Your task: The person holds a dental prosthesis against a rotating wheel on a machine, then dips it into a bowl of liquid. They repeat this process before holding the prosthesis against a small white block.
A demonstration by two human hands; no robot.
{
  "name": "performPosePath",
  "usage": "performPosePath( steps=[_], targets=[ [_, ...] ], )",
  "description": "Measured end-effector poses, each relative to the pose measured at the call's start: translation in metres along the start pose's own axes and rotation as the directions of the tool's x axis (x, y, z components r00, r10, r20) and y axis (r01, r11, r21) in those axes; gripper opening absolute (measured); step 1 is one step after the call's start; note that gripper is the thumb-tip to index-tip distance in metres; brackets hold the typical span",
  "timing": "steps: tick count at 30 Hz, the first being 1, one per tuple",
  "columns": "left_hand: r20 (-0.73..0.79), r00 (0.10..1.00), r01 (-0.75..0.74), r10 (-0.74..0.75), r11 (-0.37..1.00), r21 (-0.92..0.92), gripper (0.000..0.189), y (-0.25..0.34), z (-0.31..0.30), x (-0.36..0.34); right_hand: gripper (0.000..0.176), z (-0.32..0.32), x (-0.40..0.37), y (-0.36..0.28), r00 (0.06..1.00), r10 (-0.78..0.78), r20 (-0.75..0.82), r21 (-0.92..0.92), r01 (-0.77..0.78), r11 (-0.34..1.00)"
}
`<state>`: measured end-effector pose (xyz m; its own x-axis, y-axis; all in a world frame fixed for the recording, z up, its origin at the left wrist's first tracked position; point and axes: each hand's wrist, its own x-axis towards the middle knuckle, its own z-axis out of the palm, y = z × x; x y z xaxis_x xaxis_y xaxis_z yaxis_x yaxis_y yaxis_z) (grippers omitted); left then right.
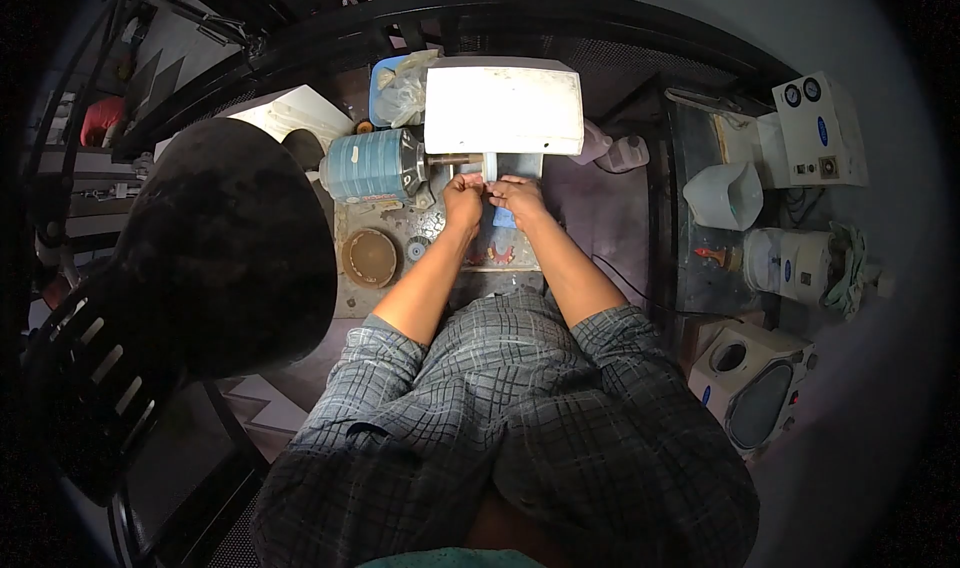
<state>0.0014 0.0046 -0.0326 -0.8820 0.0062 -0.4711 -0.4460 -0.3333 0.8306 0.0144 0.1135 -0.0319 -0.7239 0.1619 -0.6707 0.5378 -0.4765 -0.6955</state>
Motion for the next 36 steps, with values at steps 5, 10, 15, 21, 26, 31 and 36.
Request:
performPosePath(
  steps=[5, 10, 15, 21, 26, 31, 36],
  targets=[
    [-0.031, 0.998, -0.048, 0.048, 0.999, 0.017, 0.01, -0.003, 0.002, -0.001, 0.014, 0.002, -0.003, -0.003, 1.0, 0.007, 0.002, -0.001, -0.007, 1.0],
    [-0.062, 0.994, -0.085, 0.088, 0.995, 0.044, 0.01, -0.004, 0.003, -0.004, 0.007, 0.002, -0.003, -0.002, 0.999, 0.01, 0.033, 0.004, -0.01, 1.0],
    [-0.08, 0.991, -0.103, 0.107, 0.993, 0.051, 0.01, -0.008, 0.002, -0.004, 0.003, 0.002, -0.003, -0.002, 0.996, 0.002, 0.084, 0.028, -0.004, 1.0],
    [-0.09, 0.991, -0.098, 0.103, 0.994, 0.057, 0.008, -0.013, 0.002, 0.001, 0.004, 0.003, -0.005, -0.004, 0.998, 0.01, 0.064, 0.04, -0.012, 0.999],
    [-0.095, 0.992, -0.082, 0.084, 0.996, 0.02, 0.007, -0.008, 0.006, -0.002, 0.007, 0.002, -0.001, -0.003, 0.999, 0.005, 0.05, 0.054, -0.008, 0.999],
    [-0.087, 0.994, -0.062, 0.06, 0.998, -0.024, 0.007, -0.005, 0.007, -0.002, 0.03, -0.003, 0.011, 0.006, 1.0, 0.008, -0.004, 0.058, -0.007, 0.998],
    [-0.097, 0.994, -0.057, 0.055, 0.998, -0.019, 0.007, -0.002, 0.006, 0.0, 0.039, -0.004, 0.013, 0.007, 1.0, 0.023, 0.003, 0.053, -0.024, 0.998]
  ],
)
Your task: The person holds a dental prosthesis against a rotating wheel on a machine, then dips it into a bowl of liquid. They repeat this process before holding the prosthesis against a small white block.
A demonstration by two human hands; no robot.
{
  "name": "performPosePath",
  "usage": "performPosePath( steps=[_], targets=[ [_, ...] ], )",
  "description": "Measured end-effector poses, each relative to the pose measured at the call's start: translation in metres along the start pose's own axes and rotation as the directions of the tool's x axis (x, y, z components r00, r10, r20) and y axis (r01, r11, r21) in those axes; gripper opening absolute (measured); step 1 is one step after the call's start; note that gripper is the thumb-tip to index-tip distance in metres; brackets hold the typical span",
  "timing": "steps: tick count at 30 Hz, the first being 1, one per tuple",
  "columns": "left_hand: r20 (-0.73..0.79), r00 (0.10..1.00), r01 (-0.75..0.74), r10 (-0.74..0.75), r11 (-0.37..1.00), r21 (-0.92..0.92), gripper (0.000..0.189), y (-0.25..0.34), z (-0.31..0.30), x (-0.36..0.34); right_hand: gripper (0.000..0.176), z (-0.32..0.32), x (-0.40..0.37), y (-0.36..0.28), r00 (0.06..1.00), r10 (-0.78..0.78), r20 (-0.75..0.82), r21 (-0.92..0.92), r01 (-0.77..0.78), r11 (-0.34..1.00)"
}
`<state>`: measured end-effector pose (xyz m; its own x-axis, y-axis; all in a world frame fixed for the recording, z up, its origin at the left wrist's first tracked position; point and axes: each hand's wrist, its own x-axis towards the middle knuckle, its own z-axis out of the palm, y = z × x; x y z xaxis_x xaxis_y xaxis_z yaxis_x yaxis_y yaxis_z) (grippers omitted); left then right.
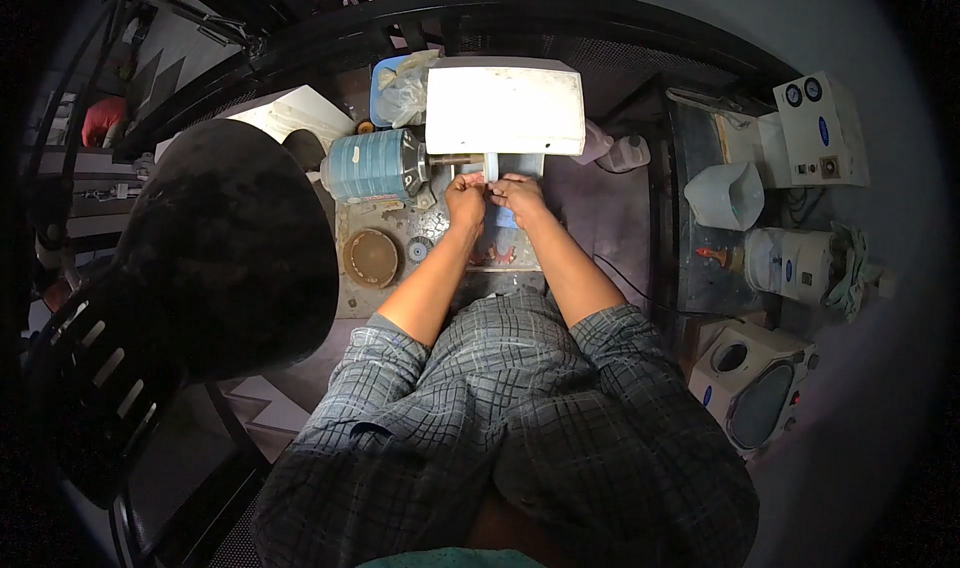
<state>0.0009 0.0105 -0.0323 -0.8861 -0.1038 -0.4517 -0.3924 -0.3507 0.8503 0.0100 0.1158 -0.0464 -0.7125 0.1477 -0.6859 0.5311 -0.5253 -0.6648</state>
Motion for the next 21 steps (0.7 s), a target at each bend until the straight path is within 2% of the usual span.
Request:
performPosePath(
  steps=[2, 8, 11, 13, 21],
  targets=[
    [0.017, 0.998, 0.063, -0.063, 0.998, -0.011, 0.006, 0.009, 0.001, -0.004, 0.04, 0.004, -0.007, -0.004, 1.0, -0.006, -0.021, -0.011, 0.006, 1.0],
    [0.051, 0.996, 0.072, -0.071, 0.997, -0.019, 0.009, 0.003, -0.005, 0.003, 0.04, 0.004, -0.008, -0.004, 1.0, -0.01, 0.005, -0.027, 0.01, 1.0],
    [0.054, 0.996, 0.071, -0.071, 0.997, -0.003, 0.009, -0.001, -0.007, 0.007, 0.036, 0.011, -0.021, -0.013, 1.0, -0.005, 0.003, -0.044, 0.005, 0.999],
    [0.064, 0.994, 0.089, -0.09, 0.996, 0.01, 0.01, 0.002, -0.007, 0.007, 0.027, 0.012, -0.023, -0.015, 1.0, 0.005, 0.026, -0.061, -0.003, 0.998],
    [0.064, 0.99, 0.125, -0.127, 0.991, 0.04, 0.01, 0.002, -0.005, 0.01, 0.026, 0.006, -0.016, -0.008, 1.0, -0.012, 0.005, -0.012, 0.012, 1.0]
  ],
)
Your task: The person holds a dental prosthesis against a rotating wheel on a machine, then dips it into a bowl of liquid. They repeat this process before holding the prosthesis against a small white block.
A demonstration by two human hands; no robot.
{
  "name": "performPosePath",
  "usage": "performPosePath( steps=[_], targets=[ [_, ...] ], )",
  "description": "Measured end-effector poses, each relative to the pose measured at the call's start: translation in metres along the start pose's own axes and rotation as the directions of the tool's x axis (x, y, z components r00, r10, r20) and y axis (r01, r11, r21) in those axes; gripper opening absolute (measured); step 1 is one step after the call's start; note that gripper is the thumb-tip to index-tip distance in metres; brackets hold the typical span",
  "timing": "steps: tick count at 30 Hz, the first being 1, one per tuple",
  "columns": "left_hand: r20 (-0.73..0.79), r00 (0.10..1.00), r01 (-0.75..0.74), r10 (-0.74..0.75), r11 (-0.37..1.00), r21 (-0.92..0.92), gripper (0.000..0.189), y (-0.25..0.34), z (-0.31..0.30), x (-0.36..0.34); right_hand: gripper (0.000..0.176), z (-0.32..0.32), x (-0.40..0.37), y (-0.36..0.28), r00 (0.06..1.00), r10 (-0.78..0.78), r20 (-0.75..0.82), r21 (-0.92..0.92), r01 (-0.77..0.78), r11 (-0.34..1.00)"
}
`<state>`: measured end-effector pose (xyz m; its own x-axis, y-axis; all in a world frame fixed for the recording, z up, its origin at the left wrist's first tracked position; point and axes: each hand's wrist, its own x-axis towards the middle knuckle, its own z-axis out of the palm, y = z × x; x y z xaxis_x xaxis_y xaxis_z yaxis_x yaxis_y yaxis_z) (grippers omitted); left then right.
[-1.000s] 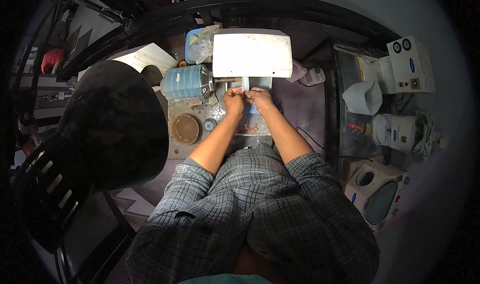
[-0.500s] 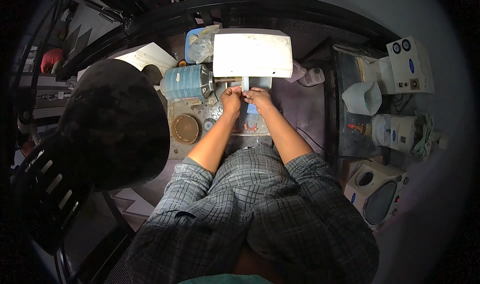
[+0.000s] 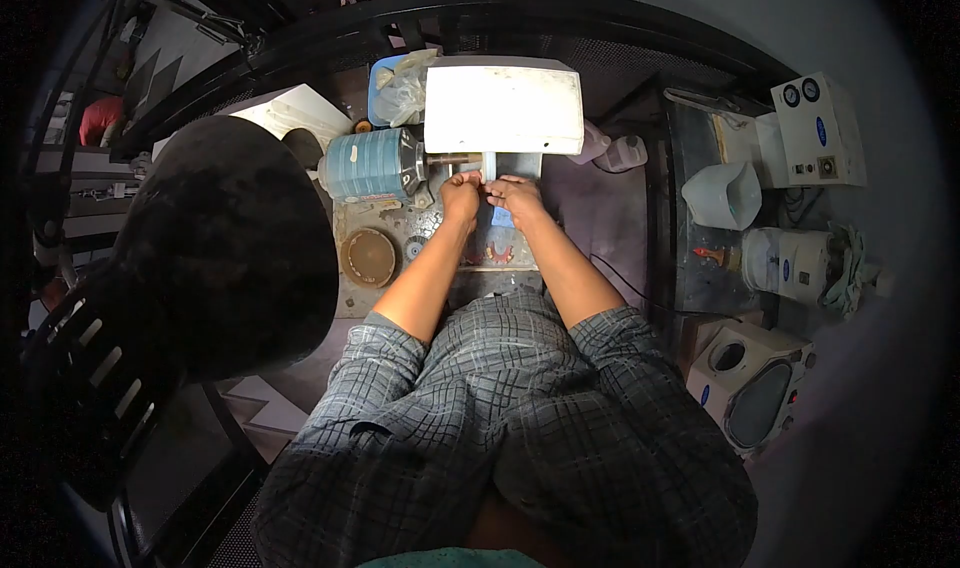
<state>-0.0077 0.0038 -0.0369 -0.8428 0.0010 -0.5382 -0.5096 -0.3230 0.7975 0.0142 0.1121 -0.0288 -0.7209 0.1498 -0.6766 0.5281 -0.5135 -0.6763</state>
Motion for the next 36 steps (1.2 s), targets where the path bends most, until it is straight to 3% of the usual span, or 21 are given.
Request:
performPosePath(
  steps=[8, 16, 26, 36],
  targets=[
    [0.005, 1.0, 0.004, -0.004, 1.0, -0.028, 0.011, 0.002, -0.001, -0.005, 0.036, 0.002, -0.005, -0.003, 1.0, 0.009, -0.002, -0.013, -0.009, 1.0],
    [0.023, 0.995, -0.093, 0.094, 0.996, -0.007, 0.009, 0.004, -0.002, -0.015, 0.018, -0.002, -0.004, 0.001, 0.998, 0.031, 0.057, -0.039, -0.029, 0.999],
    [0.029, 0.988, -0.147, 0.149, 0.988, -0.045, 0.006, 0.001, 0.001, -0.025, 0.018, -0.003, -0.011, -0.003, 0.998, 0.017, 0.055, -0.03, -0.015, 0.999],
    [-0.049, 0.995, -0.088, 0.088, 0.996, -0.011, 0.006, 0.0, 0.008, -0.014, 0.02, -0.001, 0.001, -0.001, 1.0, 0.005, -0.025, -0.04, -0.006, 0.999]
  ],
)
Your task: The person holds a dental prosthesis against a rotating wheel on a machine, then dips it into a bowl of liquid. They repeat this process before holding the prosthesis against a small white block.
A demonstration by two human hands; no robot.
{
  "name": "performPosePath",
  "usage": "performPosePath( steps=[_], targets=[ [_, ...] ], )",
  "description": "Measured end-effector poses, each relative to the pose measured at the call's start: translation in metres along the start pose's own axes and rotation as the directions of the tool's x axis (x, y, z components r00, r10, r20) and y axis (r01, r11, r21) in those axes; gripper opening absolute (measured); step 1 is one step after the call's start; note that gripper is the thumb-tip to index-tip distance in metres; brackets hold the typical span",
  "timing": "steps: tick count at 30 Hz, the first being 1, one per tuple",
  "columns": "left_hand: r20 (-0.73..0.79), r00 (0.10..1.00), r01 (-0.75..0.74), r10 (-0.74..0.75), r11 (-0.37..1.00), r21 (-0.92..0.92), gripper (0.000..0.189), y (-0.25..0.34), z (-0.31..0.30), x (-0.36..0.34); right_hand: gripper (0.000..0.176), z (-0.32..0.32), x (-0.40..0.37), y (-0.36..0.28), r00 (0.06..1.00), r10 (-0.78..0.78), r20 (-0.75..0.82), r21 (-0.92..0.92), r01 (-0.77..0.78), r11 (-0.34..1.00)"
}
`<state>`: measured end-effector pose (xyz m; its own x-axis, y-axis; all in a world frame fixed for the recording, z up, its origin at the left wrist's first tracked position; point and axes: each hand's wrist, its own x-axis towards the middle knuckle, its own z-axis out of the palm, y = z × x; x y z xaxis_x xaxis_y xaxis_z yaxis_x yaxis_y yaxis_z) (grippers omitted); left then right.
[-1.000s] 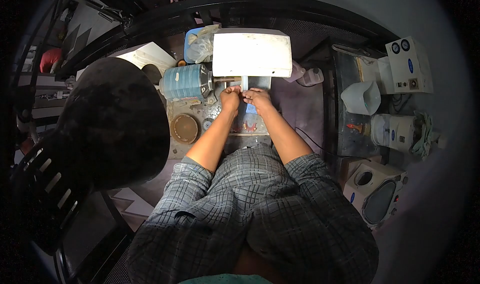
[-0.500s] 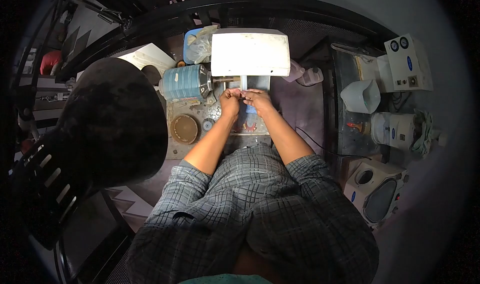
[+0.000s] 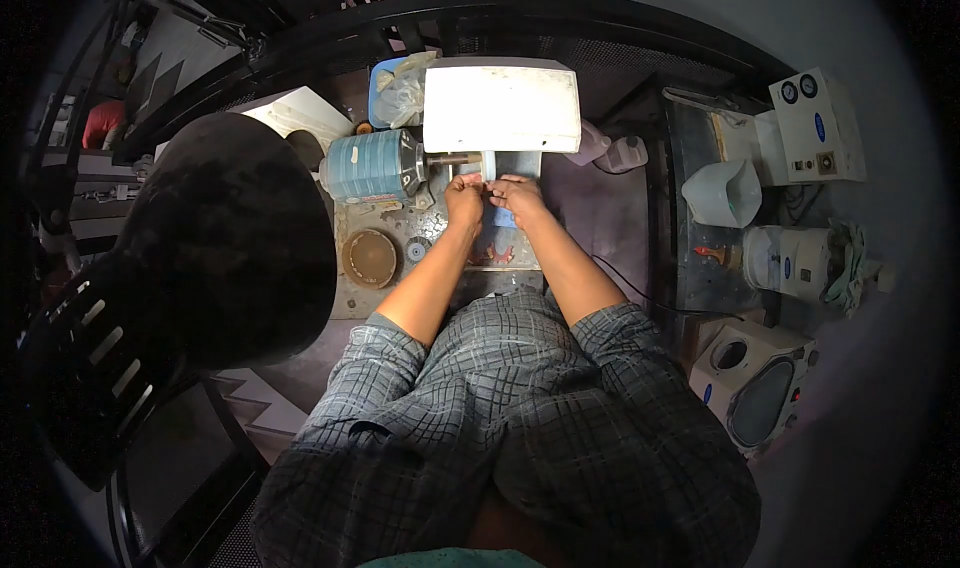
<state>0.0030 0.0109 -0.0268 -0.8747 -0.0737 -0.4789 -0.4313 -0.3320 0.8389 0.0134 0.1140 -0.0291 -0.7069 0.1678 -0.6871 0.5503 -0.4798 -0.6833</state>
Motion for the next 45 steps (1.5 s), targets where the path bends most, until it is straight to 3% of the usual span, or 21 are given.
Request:
performPosePath(
  steps=[9, 13, 17, 27, 35, 37, 45],
  targets=[
    [0.018, 0.999, 0.051, -0.05, 0.997, -0.065, 0.007, 0.006, -0.004, -0.002, 0.015, 0.004, -0.002, -0.001, 1.0, 0.008, -0.001, -0.025, -0.008, 1.0],
    [0.053, 0.998, 0.04, -0.035, 0.994, -0.102, 0.009, 0.004, -0.008, -0.002, 0.013, 0.0, -0.002, 0.0, 0.996, 0.014, 0.083, -0.049, -0.01, 0.999],
    [0.102, 0.995, 0.007, 0.006, 0.991, -0.133, 0.012, -0.002, -0.013, -0.001, 0.012, 0.001, -0.003, 0.004, 0.999, -0.003, 0.047, -0.021, 0.004, 1.0],
    [0.094, 0.995, -0.011, 0.02, 0.996, -0.091, 0.01, -0.005, -0.011, 0.002, 0.014, 0.0, -0.005, 0.002, 0.999, -0.013, 0.048, -0.054, 0.015, 0.998],
    [0.061, 0.985, 0.167, -0.162, 0.982, -0.091, 0.008, -0.002, -0.009, 0.014, 0.014, 0.003, 0.001, 0.0, 0.999, -0.04, -0.025, -0.074, 0.038, 0.997],
    [0.068, 0.983, 0.178, -0.172, 0.979, -0.098, 0.008, 0.001, -0.013, 0.015, 0.013, 0.004, -0.005, -0.005, 0.997, -0.027, 0.071, -0.122, 0.036, 0.992],
    [0.135, 0.984, 0.128, -0.116, 0.988, -0.09, 0.014, 0.001, -0.024, 0.01, 0.009, 0.008, -0.011, 0.003, 0.998, -0.052, 0.045, -0.102, 0.056, 0.993]
  ],
)
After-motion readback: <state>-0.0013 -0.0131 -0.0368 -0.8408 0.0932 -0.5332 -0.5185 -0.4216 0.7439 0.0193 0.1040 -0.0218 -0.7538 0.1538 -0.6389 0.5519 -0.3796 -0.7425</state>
